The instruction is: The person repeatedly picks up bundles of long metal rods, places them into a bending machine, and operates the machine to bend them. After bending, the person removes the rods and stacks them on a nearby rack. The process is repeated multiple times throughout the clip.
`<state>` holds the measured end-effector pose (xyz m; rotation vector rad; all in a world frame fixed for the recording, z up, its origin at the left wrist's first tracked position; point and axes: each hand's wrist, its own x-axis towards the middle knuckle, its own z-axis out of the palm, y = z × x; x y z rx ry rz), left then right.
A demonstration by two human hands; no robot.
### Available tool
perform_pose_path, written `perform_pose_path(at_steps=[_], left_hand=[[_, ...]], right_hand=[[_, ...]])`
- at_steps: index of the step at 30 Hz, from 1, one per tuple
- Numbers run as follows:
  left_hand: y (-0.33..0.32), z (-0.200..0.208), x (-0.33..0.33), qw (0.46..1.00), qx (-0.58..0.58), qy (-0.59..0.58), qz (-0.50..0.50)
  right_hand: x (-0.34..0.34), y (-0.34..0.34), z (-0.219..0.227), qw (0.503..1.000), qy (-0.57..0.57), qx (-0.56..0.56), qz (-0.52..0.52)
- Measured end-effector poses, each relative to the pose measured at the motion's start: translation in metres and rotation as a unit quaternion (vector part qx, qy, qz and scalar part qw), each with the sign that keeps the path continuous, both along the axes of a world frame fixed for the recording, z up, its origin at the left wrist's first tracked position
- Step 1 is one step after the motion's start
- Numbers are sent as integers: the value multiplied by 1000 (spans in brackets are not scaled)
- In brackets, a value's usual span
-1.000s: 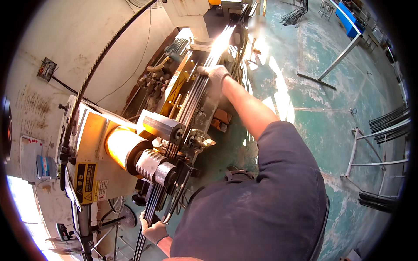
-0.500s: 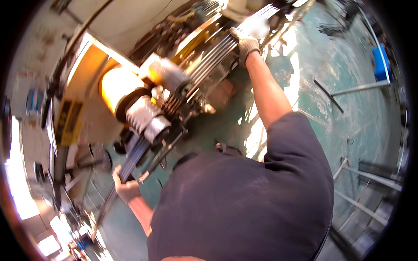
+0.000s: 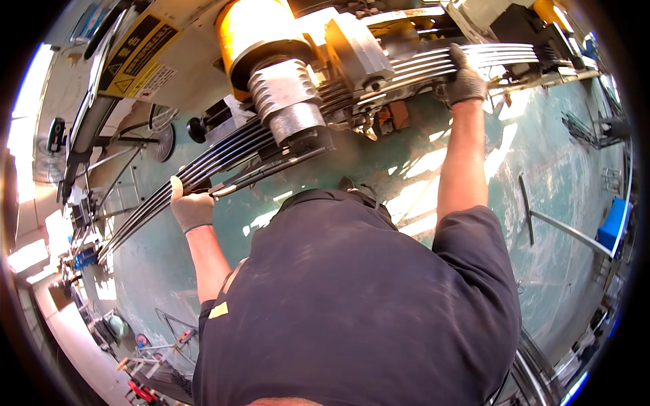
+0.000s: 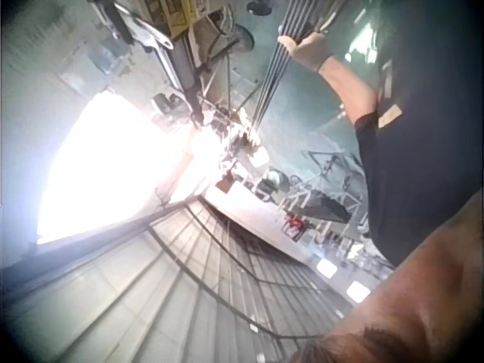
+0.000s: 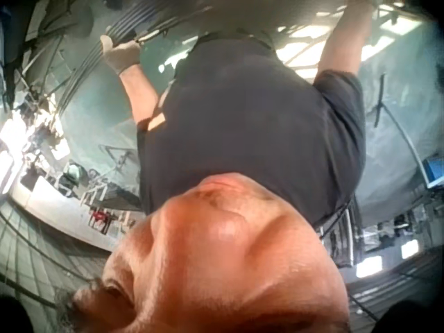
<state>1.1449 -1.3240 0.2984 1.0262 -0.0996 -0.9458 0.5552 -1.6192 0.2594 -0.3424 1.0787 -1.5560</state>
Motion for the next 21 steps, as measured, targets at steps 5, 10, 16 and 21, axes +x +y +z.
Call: perform_pose_path(at_steps=[5,10,16,21], left_hand=[[3,10,23,993,-16,67,96],[-2,0,5,992,29,-109,-59],[-3,21,-24,976,155,-39,-148],[-5,16,-39,964,188,-118,-146]], right_hand=[[-132,-55,-72,801,575,-154,58],[-158,-69,-41,912,399,-77,56],[-131,-49,-2,822,568,12,-41],[46,50,66,983,156,99,-7]])
